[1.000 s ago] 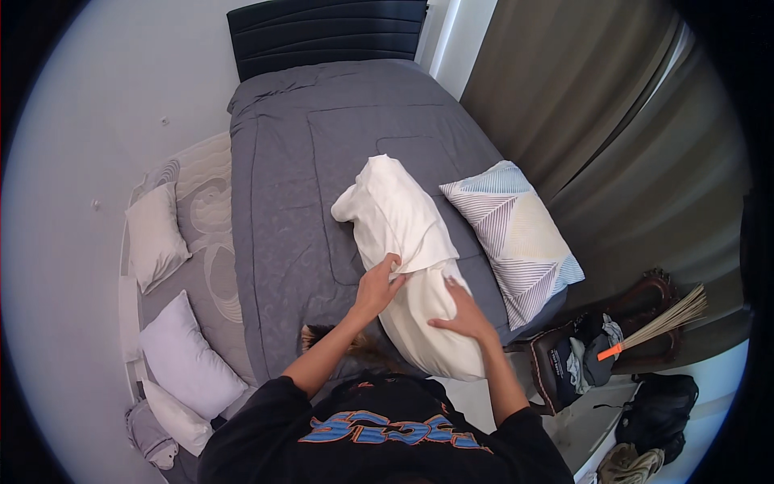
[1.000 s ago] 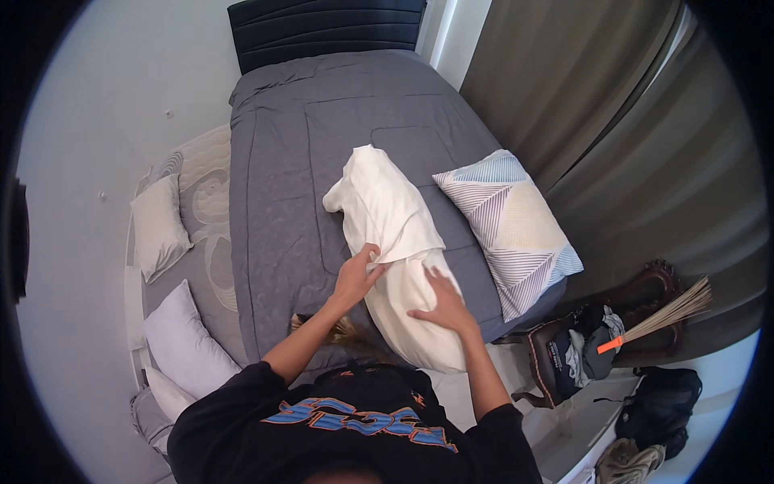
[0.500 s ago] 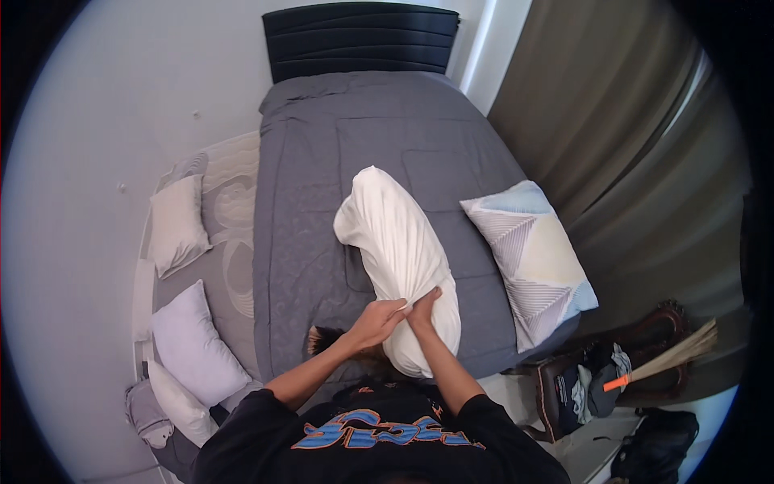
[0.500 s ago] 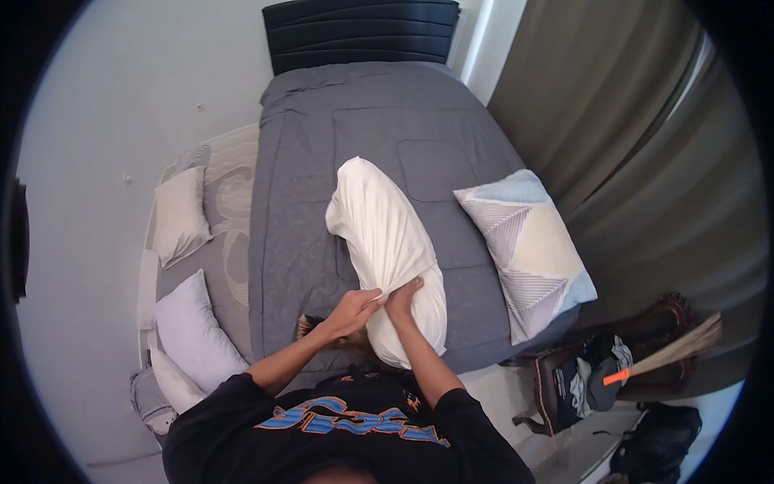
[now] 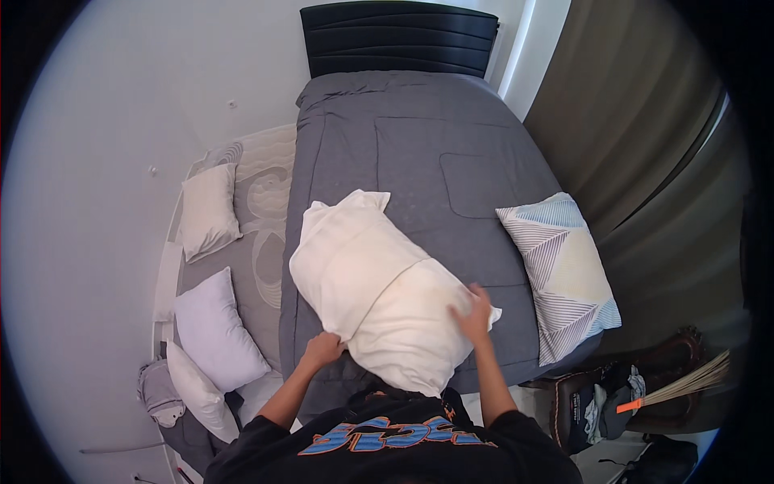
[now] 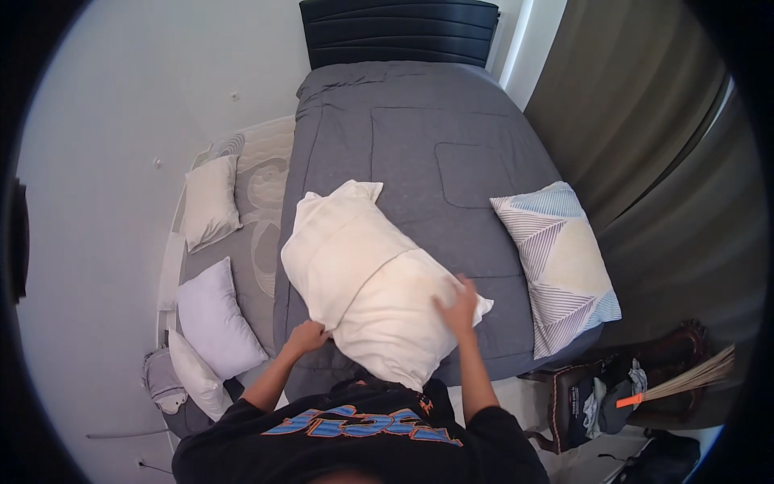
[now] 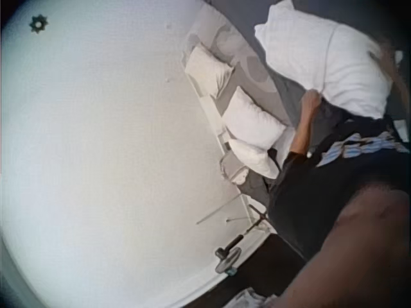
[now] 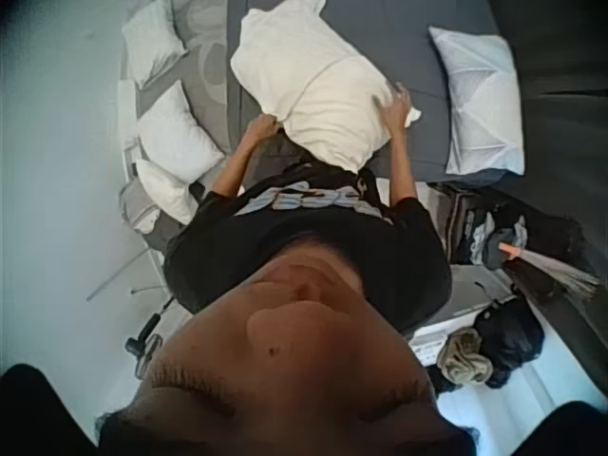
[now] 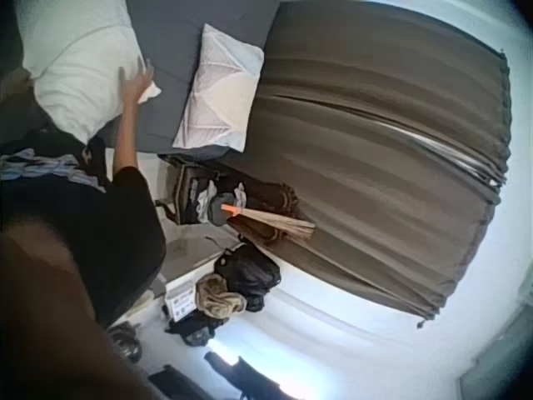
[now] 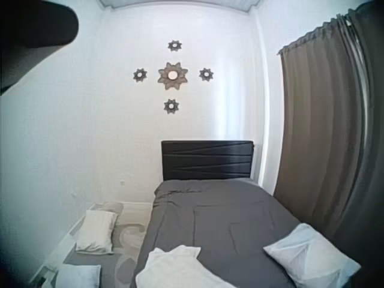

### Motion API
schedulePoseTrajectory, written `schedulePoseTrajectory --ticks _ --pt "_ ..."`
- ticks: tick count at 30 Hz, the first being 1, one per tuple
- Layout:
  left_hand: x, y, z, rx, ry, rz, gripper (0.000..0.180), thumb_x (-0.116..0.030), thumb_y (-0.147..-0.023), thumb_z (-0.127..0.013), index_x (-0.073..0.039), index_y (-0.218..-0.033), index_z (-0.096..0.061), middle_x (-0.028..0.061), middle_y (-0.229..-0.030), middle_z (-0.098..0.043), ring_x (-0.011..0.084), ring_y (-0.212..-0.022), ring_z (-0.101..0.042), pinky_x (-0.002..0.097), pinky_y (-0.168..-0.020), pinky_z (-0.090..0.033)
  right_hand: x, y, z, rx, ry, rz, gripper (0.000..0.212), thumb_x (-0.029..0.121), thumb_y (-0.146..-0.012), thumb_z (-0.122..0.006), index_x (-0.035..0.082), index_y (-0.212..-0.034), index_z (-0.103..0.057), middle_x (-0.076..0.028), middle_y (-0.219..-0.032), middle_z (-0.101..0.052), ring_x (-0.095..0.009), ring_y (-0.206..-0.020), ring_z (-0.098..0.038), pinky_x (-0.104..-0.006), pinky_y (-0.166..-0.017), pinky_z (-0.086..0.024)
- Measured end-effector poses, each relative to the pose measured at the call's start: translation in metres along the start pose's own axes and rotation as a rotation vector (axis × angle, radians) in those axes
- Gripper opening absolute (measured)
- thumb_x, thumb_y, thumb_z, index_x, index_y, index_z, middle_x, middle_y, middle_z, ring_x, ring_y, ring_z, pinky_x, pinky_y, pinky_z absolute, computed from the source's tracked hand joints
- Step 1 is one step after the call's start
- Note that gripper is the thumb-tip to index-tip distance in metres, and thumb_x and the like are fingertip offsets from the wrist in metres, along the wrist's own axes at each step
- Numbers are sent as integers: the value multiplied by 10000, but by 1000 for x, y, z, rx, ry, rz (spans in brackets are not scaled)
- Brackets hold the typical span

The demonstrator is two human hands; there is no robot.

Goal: The person puts a white pillowcase onto a pillow on a bed. They struggle to fit the pillow inside the case, repeatedly adjusting the fabric and the pillow. A small cat is present on the bed and interacts with the person's hands and the pillow during the process.

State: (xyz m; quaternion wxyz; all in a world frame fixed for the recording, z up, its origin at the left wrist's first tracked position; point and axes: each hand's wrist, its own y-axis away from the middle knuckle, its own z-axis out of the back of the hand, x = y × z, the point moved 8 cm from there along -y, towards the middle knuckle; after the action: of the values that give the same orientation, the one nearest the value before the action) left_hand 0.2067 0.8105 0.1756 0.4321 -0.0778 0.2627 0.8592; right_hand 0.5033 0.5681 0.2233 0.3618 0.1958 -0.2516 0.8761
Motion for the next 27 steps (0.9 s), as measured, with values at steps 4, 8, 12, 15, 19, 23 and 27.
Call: schedulePoseTrajectory --ticks 4,8,12,15,19,23,27 --pt "-57 -29 33 -102 -56 -113 350 -344 -790 -567 -13 -723 -657 228 -764 -639 368 -717 -645 481 -652 -508 -76 6 -31 169 30 -503 958 611 -696 -657 69 -1407 -312 -222 -1284 -503 -369 -1206 -463 -471 -981 -369" --pt "-77 -52 53 -345 -112 -162 363 -339 -763 -580 3 -664 -646 217 -682 -626 355 -610 -629 468 -564 -489 -59 14 -53 325 -24 -535 878 665 -714 -602 31 -1302 -450 -219 -1039 -637 -396 -976 -605 -425 -851 -464" --pt "-37 -49 50 -514 10 -116 319 -280 -787 -584 6 -650 -623 155 -620 -605 346 -587 -608 433 -546 -473 -1 0 2 128 -126 -452 619 564 -736 -649 19 -1031 -651 -209 -889 -664 -369 -885 -630 -436 -779 -475" --pt "-22 -22 76 -631 231 -123 241 -175 -816 -581 26 -685 -603 135 -673 -608 320 -654 -603 399 -593 -471 16 -23 51 -165 -48 -384 449 402 -741 -707 16 -968 -680 -204 -868 -666 -362 -846 -632 -417 -752 -478" --pt "-30 18 132 -944 488 -295 215 -88 -845 -580 54 -690 -534 92 -705 -573 231 -686 -561 348 -606 -424 104 -79 128 -279 135 -199 410 344 -745 -695 18 -992 -671 -211 -889 -663 -367 -853 -626 -411 -773 -465" --pt "-15 -24 113 -1024 1098 -148 288 -131 -878 -590 47 -669 -502 26 -628 -497 108 -627 -502 307 -552 -372 100 -96 112 -68 240 -297 425 334 -759 -667 45 -1069 -638 -198 -954 -644 -351 -907 -604 -444 -813 -440" --pt "21 -97 64 -758 1023 135 215 -128 -867 -603 36 -731 -569 50 -543 -473 107 -580 -518 243 -596 -404 71 -76 35 163 430 -344 674 256 -651 -775 173 -1264 -508 -149 -1236 -501 -336 -1120 -499 -544 -904 -373"
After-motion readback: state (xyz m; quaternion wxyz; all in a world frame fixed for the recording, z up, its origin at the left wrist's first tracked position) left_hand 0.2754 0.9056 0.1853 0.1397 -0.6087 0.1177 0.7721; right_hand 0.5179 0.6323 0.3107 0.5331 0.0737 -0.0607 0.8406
